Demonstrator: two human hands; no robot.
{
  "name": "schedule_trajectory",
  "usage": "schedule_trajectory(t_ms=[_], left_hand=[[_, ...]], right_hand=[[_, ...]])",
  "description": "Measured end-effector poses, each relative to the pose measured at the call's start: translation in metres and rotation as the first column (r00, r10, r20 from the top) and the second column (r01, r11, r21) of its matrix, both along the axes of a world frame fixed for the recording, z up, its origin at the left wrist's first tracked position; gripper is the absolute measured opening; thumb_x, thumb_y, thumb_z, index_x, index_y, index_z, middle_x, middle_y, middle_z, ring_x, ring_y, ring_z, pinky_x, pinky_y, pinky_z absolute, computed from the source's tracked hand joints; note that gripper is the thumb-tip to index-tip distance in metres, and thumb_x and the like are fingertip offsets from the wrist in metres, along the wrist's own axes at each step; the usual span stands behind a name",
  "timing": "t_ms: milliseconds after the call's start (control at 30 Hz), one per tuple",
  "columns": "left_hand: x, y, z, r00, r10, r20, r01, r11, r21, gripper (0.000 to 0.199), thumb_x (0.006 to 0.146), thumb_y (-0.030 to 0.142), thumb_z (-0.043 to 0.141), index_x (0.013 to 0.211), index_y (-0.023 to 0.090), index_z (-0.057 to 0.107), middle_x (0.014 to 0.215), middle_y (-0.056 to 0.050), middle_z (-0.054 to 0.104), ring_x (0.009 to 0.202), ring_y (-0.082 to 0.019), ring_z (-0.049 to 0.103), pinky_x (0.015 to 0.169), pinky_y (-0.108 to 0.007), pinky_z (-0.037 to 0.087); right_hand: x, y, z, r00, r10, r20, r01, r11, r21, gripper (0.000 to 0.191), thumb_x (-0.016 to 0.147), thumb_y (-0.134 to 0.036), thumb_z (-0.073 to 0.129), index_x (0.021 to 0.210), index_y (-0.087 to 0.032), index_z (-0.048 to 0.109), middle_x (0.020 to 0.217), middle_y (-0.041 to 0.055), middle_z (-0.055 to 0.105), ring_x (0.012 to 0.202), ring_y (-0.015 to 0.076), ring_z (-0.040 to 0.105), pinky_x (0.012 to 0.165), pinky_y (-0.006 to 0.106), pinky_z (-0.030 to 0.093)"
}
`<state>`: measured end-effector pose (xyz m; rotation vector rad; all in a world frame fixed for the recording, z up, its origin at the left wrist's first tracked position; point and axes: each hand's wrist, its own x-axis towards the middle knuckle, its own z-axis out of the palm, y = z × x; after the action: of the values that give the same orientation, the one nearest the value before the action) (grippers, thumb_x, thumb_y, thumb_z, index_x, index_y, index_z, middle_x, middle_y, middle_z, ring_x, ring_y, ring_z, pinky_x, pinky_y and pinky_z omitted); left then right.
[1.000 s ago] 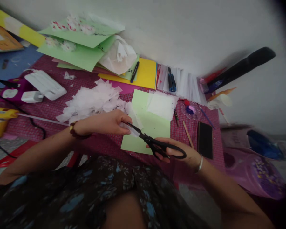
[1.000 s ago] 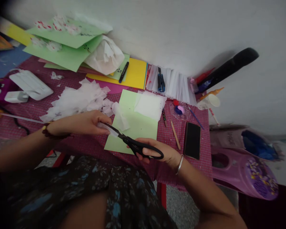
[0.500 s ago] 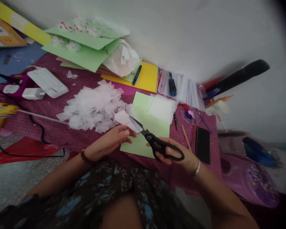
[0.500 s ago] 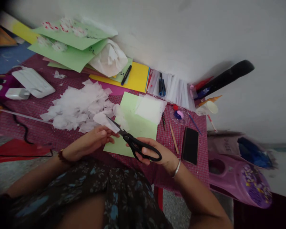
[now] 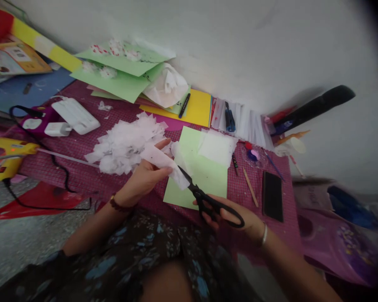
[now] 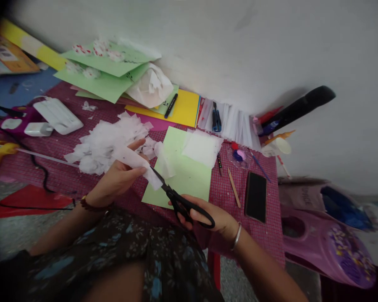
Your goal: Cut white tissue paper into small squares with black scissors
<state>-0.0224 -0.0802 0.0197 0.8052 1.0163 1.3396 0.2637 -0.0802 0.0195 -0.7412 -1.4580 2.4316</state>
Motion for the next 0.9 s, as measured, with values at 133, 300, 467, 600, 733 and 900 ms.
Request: schedule_trajectory(t_ms=[133,300,467,600,733,900], left_hand=[[-0.001,-0.002,-0.005,0.999,-0.054,0.003,0.054,0.998,0.011,0.082,0.071,0.013,0.079,0.145,0.027,0.047,0.089,0.003,0.066,0.078,-0.011,0.060,0.078,-0.022,0.049],[0.001,-0.005,-0.007,0.995,-0.094,-0.022,0.093,0.996,-0.014,0.080,0.072,0.013,0.080,0.145,0.023,0.050,0.089,0.000,0.067,0.078,-0.012,0.060,0.075,-0.022,0.049],[0.005,-0.004,-0.007,0.980,-0.127,-0.150,0.126,0.992,-0.016,0.079,0.075,0.018,0.081,0.147,0.020,0.049,0.086,0.000,0.065,0.077,-0.014,0.059,0.073,-0.023,0.049],[0.009,-0.004,-0.011,0.963,-0.157,-0.219,0.155,0.988,-0.026,0.077,0.077,0.020,0.079,0.148,0.022,0.048,0.088,0.001,0.062,0.076,-0.012,0.057,0.071,-0.023,0.048],[0.014,-0.005,-0.019,0.955,-0.176,-0.240,0.175,0.984,-0.027,0.074,0.079,0.018,0.076,0.147,0.024,0.047,0.087,0.001,0.062,0.075,-0.012,0.056,0.070,-0.023,0.048],[0.018,-0.005,-0.021,0.975,-0.172,-0.141,0.166,0.985,-0.051,0.075,0.073,0.018,0.080,0.142,0.022,0.052,0.087,0.000,0.066,0.074,-0.012,0.059,0.069,-0.023,0.049]], right_hand=[[-0.001,-0.003,-0.009,0.997,-0.052,-0.060,0.045,0.993,-0.112,0.066,0.084,-0.065,0.067,0.130,-0.019,0.063,0.088,0.0056,0.058,0.068,0.0130,0.048,0.062,0.026,0.040],[-0.003,-0.007,-0.012,0.990,-0.104,-0.097,0.078,0.967,-0.242,0.061,0.078,-0.062,0.075,0.123,-0.021,0.067,0.084,0.0041,0.057,0.066,0.0127,0.045,0.057,0.024,0.037],[-0.005,-0.008,-0.012,0.986,-0.140,-0.093,0.106,0.949,-0.297,0.057,0.081,-0.057,0.074,0.125,-0.021,0.067,0.086,0.0044,0.058,0.067,0.0123,0.047,0.060,0.024,0.038],[-0.012,-0.008,-0.018,0.980,-0.139,-0.139,0.094,0.953,-0.289,0.063,0.080,-0.064,0.071,0.122,-0.018,0.066,0.084,0.0037,0.057,0.064,0.0121,0.046,0.057,0.025,0.036],[-0.017,-0.008,-0.019,0.975,-0.165,-0.148,0.127,0.963,-0.236,0.061,0.083,-0.066,0.067,0.122,-0.019,0.065,0.082,0.0021,0.054,0.061,0.0111,0.044,0.055,0.024,0.034],[-0.016,-0.004,-0.013,0.991,-0.114,-0.070,0.110,0.992,-0.059,0.060,0.088,-0.063,0.064,0.123,-0.015,0.064,0.076,-0.0009,0.050,0.052,0.0061,0.035,0.046,0.021,0.025]])
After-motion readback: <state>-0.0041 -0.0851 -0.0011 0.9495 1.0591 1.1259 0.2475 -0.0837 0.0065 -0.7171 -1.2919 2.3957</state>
